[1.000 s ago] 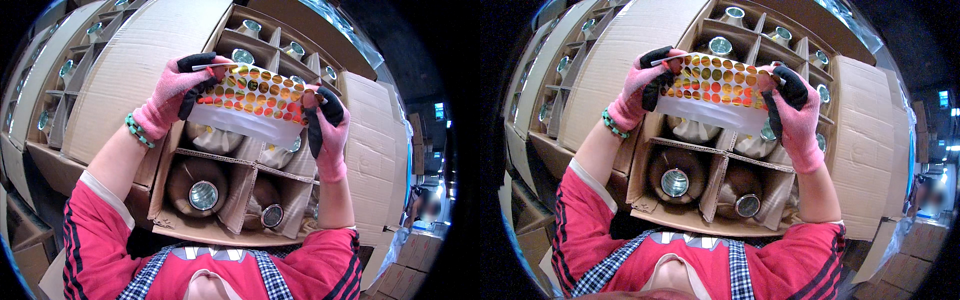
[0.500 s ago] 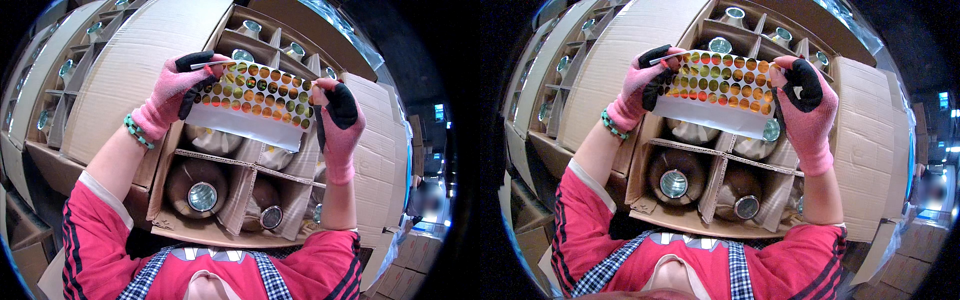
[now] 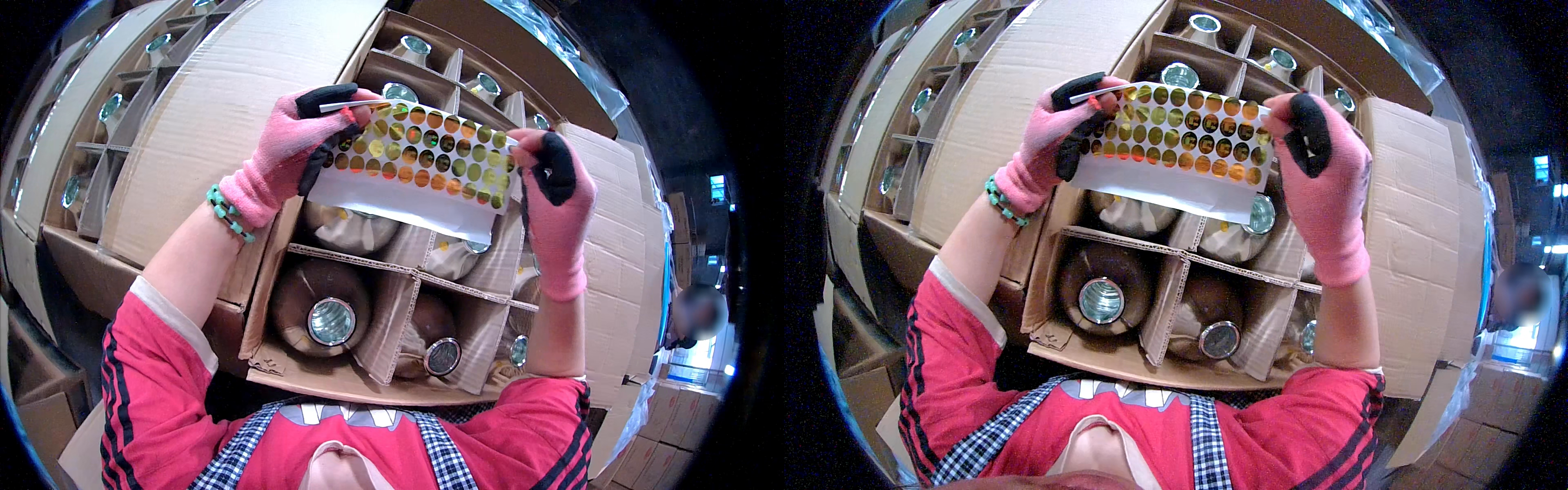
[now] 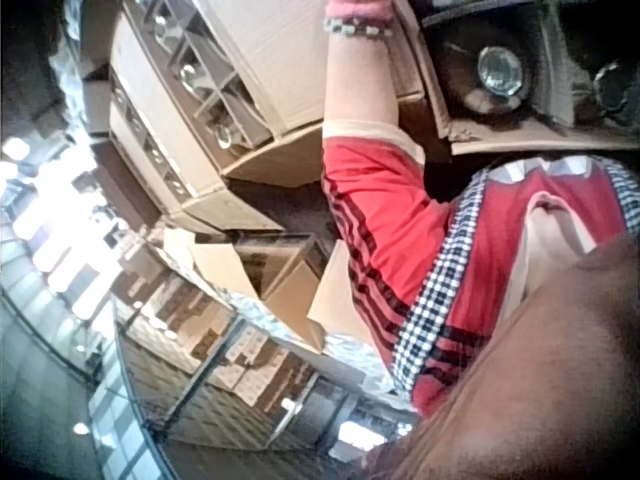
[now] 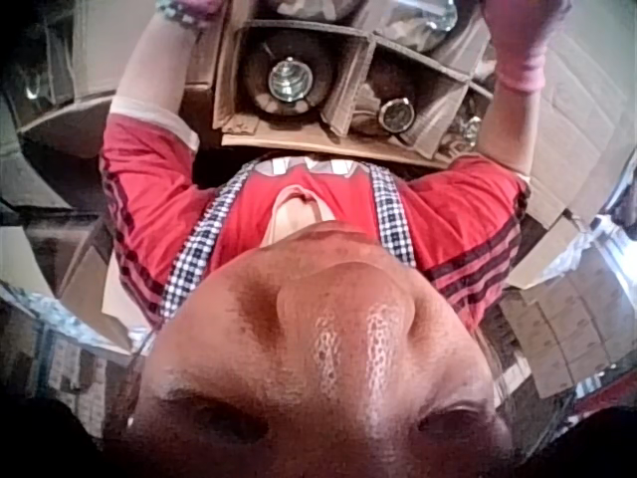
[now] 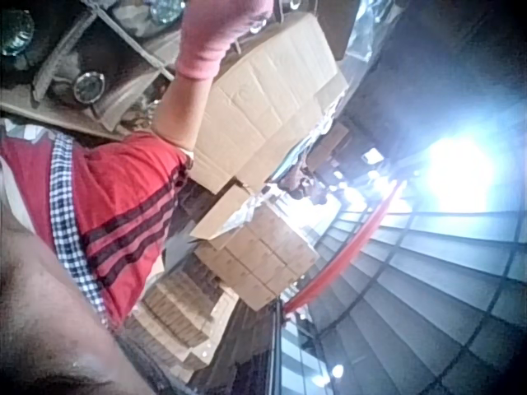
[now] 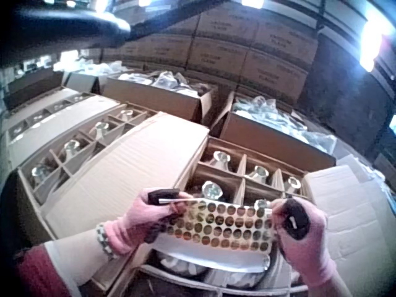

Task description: The person applies round holographic stickers to the lids of glass jars arranged in a cardboard box. They peel individual stickers from a sheet and press them onto the jar tops one by one.

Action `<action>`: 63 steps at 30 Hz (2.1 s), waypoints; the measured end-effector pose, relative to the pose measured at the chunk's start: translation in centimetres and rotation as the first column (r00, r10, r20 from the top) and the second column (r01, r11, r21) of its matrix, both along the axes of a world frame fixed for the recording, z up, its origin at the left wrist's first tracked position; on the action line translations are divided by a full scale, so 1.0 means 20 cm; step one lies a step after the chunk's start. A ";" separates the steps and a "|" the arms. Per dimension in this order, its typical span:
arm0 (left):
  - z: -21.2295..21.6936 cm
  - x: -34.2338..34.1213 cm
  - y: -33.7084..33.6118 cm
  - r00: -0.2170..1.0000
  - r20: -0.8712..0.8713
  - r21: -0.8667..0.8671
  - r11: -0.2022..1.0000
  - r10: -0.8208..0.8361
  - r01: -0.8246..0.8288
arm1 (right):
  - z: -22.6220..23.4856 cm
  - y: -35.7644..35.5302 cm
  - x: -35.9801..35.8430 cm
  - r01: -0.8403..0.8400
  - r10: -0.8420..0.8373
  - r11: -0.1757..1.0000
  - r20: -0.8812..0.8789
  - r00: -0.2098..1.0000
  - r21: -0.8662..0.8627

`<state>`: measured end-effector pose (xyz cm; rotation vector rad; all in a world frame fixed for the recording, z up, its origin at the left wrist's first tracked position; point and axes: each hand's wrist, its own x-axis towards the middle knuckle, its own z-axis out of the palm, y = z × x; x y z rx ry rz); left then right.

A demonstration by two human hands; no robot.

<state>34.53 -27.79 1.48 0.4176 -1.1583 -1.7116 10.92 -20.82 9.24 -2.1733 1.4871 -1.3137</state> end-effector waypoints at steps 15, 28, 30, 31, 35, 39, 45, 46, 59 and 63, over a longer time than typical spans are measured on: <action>0.00 -0.03 0.00 0.952 0.219 0.052 0.977 -0.213 0.207 | -0.30 -1.33 0.06 0.201 0.058 0.942 -0.720 0.691 0.269; -0.01 -0.03 0.00 0.977 0.149 0.120 0.983 -0.153 0.136 | -0.37 -1.38 0.20 0.182 -0.145 0.978 -0.951 0.272 -0.097; 0.01 -0.04 0.00 0.970 0.169 0.102 0.982 -0.173 0.158 | -0.36 -1.35 0.13 0.230 -0.322 0.942 -0.856 0.405 -0.245; 0.01 -0.04 0.00 0.968 0.176 0.096 0.982 -0.179 0.164 | -0.35 -1.35 0.07 0.301 -0.399 0.912 -0.766 0.503 -0.277; -0.02 -0.04 -0.02 0.968 0.218 0.039 0.992 -0.123 0.117 | -0.17 -1.06 -0.17 0.297 -0.412 0.910 -0.543 0.732 -0.289; -0.05 -0.05 -0.02 0.975 0.219 0.076 0.997 -0.046 0.030 | 0.01 -0.26 -0.10 0.032 -0.018 0.998 -0.268 0.963 0.050; -0.05 -0.02 -0.04 0.975 0.206 0.221 0.967 0.084 -0.130 | -0.07 0.70 0.04 0.204 -0.084 0.955 -0.463 0.882 0.215; -0.07 0.01 -0.06 0.983 0.125 0.284 0.944 0.138 -0.169 | -0.11 0.78 0.04 0.228 -0.112 0.942 -0.409 0.906 0.247; 0.23 1.41 0.01 0.751 0.657 0.431 0.784 0.067 -0.447 | -0.30 1.00 -0.02 0.010 0.012 0.964 -0.082 0.997 0.266; 0.40 1.10 0.24 0.630 0.760 0.272 0.801 0.161 -0.533 | -0.33 1.03 -0.09 -0.034 0.045 0.969 -0.041 0.998 0.244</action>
